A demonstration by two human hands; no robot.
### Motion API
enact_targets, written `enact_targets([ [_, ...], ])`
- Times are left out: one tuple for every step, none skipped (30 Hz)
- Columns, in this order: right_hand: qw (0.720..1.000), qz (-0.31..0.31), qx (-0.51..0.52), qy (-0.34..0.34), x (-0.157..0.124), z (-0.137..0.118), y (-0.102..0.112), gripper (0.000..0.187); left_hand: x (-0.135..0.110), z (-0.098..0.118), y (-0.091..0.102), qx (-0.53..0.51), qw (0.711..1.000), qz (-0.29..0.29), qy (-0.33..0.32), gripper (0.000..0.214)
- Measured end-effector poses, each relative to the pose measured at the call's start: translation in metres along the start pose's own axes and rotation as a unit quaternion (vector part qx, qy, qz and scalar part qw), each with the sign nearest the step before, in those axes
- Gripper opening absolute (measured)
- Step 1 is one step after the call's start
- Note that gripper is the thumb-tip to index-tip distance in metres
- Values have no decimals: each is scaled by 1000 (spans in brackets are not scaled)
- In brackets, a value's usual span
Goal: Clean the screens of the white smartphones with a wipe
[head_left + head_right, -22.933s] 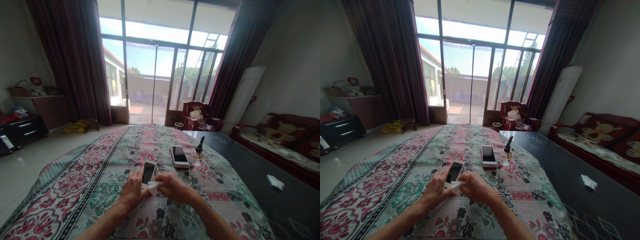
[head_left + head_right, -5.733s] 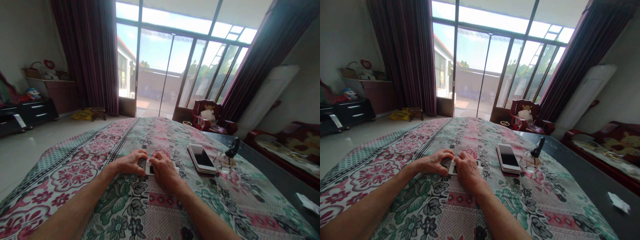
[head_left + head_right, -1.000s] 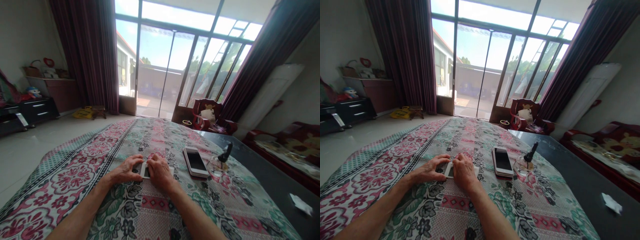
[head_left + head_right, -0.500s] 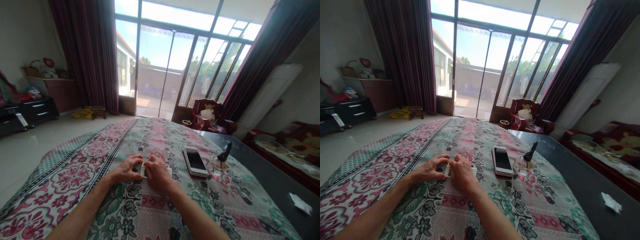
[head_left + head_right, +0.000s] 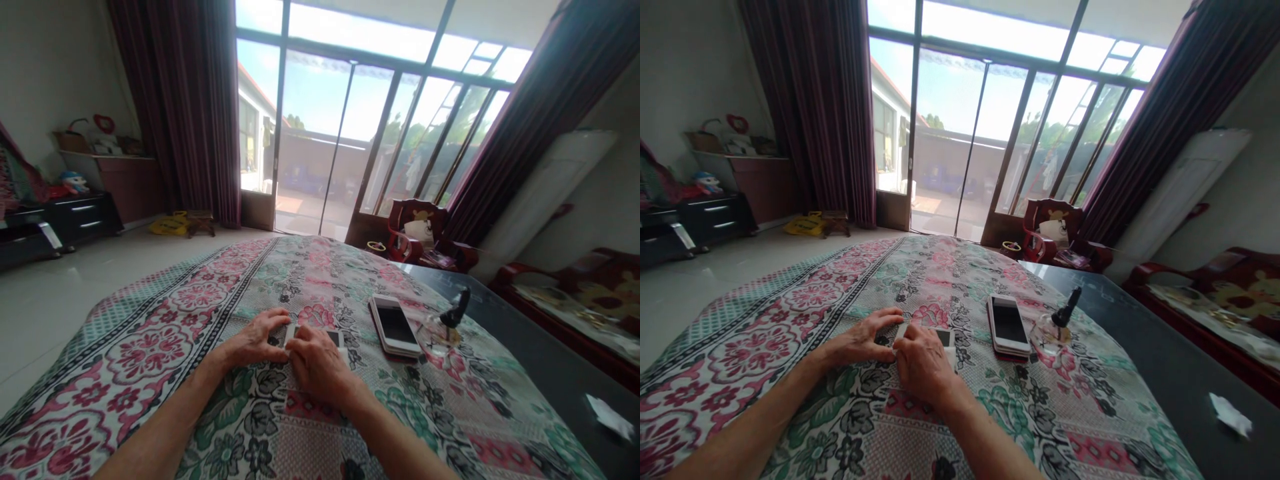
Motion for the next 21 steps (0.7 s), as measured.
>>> enact_targets([
  [1000,-7,6,0,-1,1,1,17,0,0,0,1,1000,-4,-1,71],
  [1000,-10,6,-6,0,5,1,18,0,1,-1,5,1000,-9,0,71],
  [1000,-10,1,-17,3,9,1,19,0,1,-1,10,1000,-13,2,70],
  [999,-6,-10,-31,6,15,0,19,0,2,0,16,1000,-17,3,70],
  [999,0,-24,-46,10,20,-1,20,0,2,0,21,1000,-19,4,70],
  [997,8,-38,-60,14,25,-2,21,0,3,0,26,999,-20,5,70],
  [996,14,-51,-70,18,29,-4,21,0,3,1,30,999,-22,5,70],
  [995,19,-60,-74,20,32,-5,22,0,4,1,32,999,-24,5,69],
  [995,23,-65,-75,21,32,-7,22,0,4,1,34,999,-26,4,69],
  [995,26,-66,-73,20,31,-7,22,0,4,1,36,999,-27,2,69],
  [995,29,-64,-70,18,29,-7,21,0,4,1,38,999,-29,0,69],
  [996,30,-59,-65,14,26,-6,20,0,4,1,40,999,-30,-3,69],
  [997,27,-52,-58,10,22,-4,19,0,3,1,41,999,-29,-5,68],
  [998,21,-43,-48,5,17,-2,18,0,3,0,42,999,-27,-8,68],
  [999,12,-33,-37,1,13,0,18,0,2,0,42,999,-25,-9,68],
  [999,0,-23,-25,-3,9,2,18,0,1,-1,40,999,-23,-9,68],
  [1000,-11,-15,-15,-6,6,3,18,0,-1,-1,38,999,-21,-8,69],
  [1000,-19,-11,-10,-7,5,4,19,0,-1,-2,36,999,-20,-7,69],
  [1000,-22,-12,-11,-7,6,4,20,0,-2,-2,34,999,-21,-5,70],
  [999,-18,-18,-20,-5,8,4,20,0,-3,-2,33,999,-21,-4,70],
  [999,-10,-30,-33,-2,11,3,20,0,-2,-3,33,999,-23,-3,70],
])
Point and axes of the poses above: each hand's wrist, its own x-axis towards the middle knuckle, its own y-axis out of the back of the hand, z = x × y, the point moved 4 cm from there along x, towards the middle knuckle, and after that the axes turned 14 degrees about z, right-handed, at the moved point
